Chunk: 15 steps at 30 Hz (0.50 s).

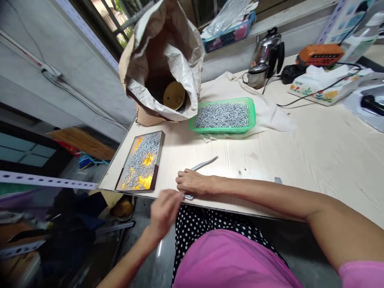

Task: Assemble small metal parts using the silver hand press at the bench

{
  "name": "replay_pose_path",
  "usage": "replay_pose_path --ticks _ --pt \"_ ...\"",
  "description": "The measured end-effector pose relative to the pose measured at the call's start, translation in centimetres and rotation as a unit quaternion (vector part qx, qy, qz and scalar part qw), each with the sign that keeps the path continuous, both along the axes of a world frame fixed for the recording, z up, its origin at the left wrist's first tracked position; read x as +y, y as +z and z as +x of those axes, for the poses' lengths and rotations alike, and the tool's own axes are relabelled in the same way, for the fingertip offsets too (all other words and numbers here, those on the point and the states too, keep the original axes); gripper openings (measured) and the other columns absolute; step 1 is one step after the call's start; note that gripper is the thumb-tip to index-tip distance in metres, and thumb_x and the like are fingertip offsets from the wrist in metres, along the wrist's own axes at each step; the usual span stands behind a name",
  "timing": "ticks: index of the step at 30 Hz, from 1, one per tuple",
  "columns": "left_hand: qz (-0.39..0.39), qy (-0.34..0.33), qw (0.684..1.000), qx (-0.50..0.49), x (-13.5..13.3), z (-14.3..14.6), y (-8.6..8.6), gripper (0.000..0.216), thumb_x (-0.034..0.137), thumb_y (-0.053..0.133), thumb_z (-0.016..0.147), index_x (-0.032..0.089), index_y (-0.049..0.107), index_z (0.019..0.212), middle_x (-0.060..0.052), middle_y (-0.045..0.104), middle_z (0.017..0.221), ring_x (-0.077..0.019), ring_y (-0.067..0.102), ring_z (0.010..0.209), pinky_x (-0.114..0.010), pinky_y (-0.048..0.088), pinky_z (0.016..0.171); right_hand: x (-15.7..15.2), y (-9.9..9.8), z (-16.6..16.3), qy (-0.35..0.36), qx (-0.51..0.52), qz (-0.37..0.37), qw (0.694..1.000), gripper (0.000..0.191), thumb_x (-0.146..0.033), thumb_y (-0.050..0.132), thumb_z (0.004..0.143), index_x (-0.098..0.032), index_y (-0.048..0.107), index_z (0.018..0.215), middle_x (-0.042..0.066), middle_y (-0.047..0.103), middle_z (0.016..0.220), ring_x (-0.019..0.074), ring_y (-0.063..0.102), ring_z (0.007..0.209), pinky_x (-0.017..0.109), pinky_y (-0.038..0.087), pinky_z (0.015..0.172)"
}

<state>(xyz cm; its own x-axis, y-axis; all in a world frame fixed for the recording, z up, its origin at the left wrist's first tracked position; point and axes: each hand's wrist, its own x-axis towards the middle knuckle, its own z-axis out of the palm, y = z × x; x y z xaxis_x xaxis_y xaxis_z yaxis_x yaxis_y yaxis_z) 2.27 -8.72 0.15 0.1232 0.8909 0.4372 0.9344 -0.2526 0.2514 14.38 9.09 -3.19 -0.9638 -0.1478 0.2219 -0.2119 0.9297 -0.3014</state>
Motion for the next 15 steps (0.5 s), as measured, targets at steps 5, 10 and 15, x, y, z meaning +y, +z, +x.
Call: replay_pose_path --ticks 5,10,15 --pt "-0.086 0.335 0.936 0.063 4.4 -12.9 2.2 0.027 0.030 0.051 0.101 0.020 0.076 0.098 -0.012 0.073 0.097 -0.0292 0.066 0.097 -0.042 0.054 0.090 -0.4 -1.4 0.6 -0.007 0.069 -0.033 0.997 0.016 -0.025 0.057 0.106 -0.018 0.067 0.095 0.004 0.069 0.095 0.0214 0.051 0.097 0.035 0.033 0.083" --pt "-0.142 0.334 0.928 0.083 7.1 -15.5 2.1 0.025 0.026 0.053 0.099 0.018 0.077 0.097 -0.012 0.072 0.097 -0.0290 0.065 0.101 -0.040 0.051 0.092 -0.6 -1.5 0.5 0.035 0.075 0.050 0.995 0.017 -0.015 0.057 0.103 -0.020 0.064 0.088 0.003 0.065 0.084 0.0198 0.048 0.084 0.034 0.033 0.078" --pt "-0.083 0.181 0.979 0.033 5.1 -11.7 0.9 0.027 0.033 0.050 0.105 0.022 0.074 0.099 -0.009 0.072 0.097 -0.0242 0.066 0.097 -0.036 0.052 0.090 -0.2 -1.3 1.1 0.049 0.110 -0.009 0.993 0.022 -0.012 0.053 0.104 -0.021 0.060 0.085 0.002 0.065 0.085 0.0185 0.051 0.085 0.033 0.037 0.079"
